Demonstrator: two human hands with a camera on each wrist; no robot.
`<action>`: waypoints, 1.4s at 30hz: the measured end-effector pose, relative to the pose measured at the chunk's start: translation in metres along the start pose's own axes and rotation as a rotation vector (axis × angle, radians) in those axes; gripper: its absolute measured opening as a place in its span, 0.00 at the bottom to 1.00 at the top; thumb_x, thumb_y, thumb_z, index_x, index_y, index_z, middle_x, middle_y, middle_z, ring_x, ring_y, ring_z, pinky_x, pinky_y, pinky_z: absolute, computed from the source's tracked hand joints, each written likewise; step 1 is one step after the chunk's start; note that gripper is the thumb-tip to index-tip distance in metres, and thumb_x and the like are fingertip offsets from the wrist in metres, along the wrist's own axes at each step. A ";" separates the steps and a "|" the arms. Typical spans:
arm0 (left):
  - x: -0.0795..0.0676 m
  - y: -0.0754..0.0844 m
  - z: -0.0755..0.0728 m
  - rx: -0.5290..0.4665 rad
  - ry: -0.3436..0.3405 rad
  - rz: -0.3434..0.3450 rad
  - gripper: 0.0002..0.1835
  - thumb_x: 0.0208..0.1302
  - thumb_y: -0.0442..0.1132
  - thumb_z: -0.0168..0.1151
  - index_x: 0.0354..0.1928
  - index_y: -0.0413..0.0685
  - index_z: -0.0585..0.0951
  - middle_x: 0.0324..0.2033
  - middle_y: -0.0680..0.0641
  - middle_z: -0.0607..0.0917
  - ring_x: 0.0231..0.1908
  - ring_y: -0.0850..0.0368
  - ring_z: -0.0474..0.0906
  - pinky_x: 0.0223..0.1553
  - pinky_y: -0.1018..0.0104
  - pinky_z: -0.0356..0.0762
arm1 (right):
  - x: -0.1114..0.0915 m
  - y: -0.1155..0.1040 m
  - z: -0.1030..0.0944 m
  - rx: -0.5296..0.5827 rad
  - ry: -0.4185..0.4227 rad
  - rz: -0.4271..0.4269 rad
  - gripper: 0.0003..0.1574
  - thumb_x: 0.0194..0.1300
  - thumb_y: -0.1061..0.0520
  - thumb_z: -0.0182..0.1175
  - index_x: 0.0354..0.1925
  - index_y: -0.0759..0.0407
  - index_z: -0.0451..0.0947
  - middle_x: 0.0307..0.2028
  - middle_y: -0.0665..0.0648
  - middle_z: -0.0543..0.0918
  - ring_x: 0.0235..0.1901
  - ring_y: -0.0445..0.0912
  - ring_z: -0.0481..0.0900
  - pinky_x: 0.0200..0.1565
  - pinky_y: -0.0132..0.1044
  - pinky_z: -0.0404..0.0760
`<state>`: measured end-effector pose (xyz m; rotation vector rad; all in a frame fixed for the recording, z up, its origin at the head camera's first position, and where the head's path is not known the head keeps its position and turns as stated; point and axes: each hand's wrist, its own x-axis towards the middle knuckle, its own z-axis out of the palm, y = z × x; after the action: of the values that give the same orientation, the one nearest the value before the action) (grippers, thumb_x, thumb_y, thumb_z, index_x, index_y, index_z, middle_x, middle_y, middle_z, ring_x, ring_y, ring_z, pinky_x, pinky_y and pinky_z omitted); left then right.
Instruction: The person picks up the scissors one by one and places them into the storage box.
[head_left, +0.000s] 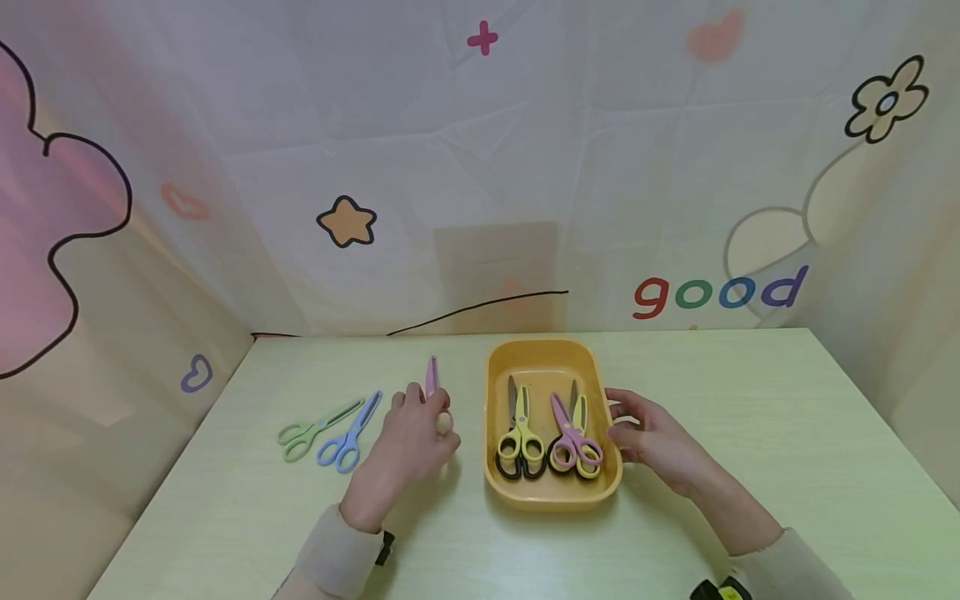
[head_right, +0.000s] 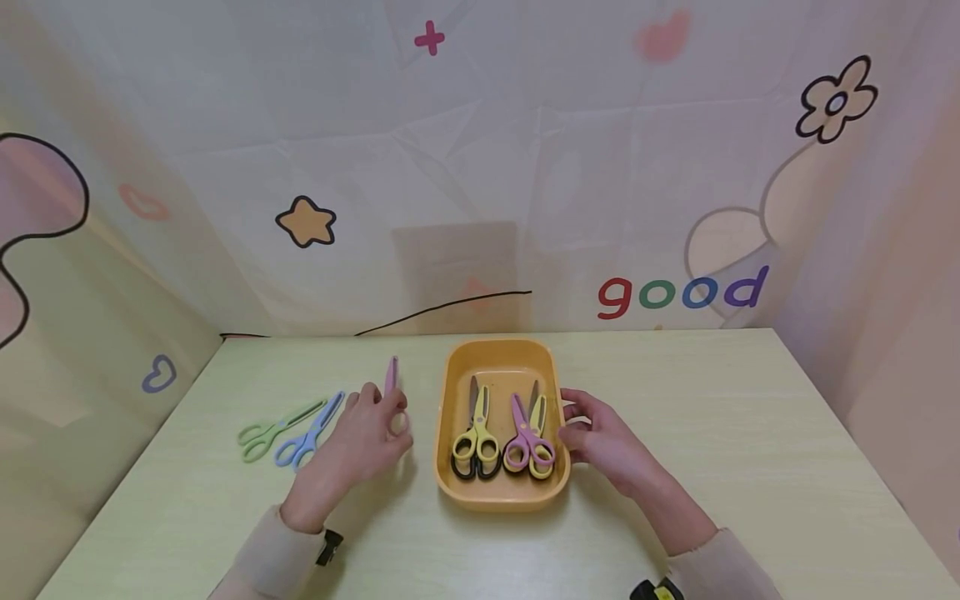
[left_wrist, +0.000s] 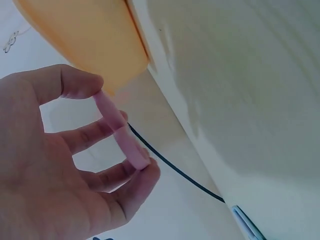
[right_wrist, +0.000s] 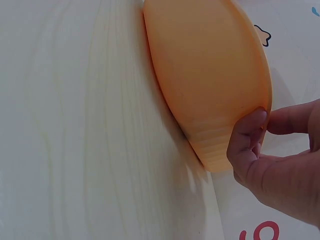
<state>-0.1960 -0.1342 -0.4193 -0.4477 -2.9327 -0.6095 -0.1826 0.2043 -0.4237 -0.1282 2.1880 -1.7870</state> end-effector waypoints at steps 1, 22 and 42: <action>0.000 0.001 0.000 -0.002 0.007 0.002 0.15 0.56 0.38 0.63 0.45 0.45 0.77 0.37 0.42 0.70 0.38 0.44 0.67 0.37 0.52 0.71 | 0.000 0.000 0.000 0.000 0.000 0.000 0.42 0.69 0.68 0.55 0.76 0.71 0.52 0.57 0.70 0.66 0.46 0.54 0.76 0.44 0.38 0.85; 0.003 0.027 -0.003 -0.111 0.150 0.093 0.16 0.56 0.37 0.65 0.48 0.46 0.79 0.37 0.44 0.69 0.38 0.45 0.64 0.38 0.56 0.67 | 0.000 0.001 -0.001 0.015 -0.010 -0.005 0.42 0.70 0.68 0.55 0.76 0.71 0.51 0.58 0.70 0.65 0.47 0.55 0.76 0.43 0.38 0.85; 0.011 0.075 0.010 -0.171 0.047 0.221 0.19 0.61 0.39 0.63 0.54 0.45 0.76 0.39 0.47 0.68 0.41 0.50 0.64 0.36 0.61 0.68 | 0.001 0.002 -0.003 0.024 -0.018 0.004 0.42 0.71 0.67 0.55 0.77 0.71 0.50 0.59 0.71 0.65 0.47 0.55 0.76 0.44 0.39 0.86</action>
<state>-0.1836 -0.0615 -0.3990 -0.7518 -2.7458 -0.8288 -0.1844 0.2069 -0.4254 -0.1349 2.1522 -1.8022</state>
